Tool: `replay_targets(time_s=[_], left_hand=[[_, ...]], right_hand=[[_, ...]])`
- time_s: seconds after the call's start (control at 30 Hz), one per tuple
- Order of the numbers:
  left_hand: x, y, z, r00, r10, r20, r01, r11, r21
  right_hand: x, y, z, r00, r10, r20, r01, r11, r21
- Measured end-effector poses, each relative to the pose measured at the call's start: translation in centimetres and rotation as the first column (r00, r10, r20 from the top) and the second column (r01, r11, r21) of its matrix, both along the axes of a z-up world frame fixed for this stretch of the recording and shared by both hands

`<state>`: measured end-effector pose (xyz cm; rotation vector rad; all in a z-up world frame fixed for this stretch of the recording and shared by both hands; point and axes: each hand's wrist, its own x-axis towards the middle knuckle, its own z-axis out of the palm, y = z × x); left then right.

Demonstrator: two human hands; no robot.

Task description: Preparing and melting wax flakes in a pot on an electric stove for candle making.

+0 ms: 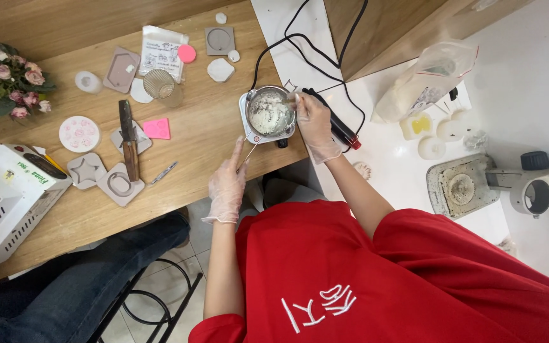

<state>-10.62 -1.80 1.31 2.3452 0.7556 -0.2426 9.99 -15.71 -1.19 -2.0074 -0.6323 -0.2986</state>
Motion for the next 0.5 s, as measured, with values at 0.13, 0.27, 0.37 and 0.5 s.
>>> replay_targets(time_s=[0.13,0.27,0.37,0.5], left_hand=[[0.0,0.1,0.3,1.0,-0.01,0.002,0.01,1.0,-0.012],[-0.1,-0.1,0.3,1.0,-0.004,0.007,0.004,1.0,-0.016],[0.0,-0.2,0.5,1.0,0.002,0.02,-0.001,1.0,-0.017],[-0.1,-0.2,0.2,1.0,0.019,-0.004,-0.019,0.999,-0.042]], right_hand=[[-0.7,0.1,1.0,0.993,-0.087,-0.076,0.085,0.996,-0.025],[-0.4,1.1,-1.4,0.858,0.112,-0.501,0.056,0.95,0.307],[0.2,0.1,-1.5,0.815,0.176,-0.552,-0.03,0.964,0.263],[1.3,-1.1,0.3,0.917,0.058,-0.395,-0.031,0.997,0.075]])
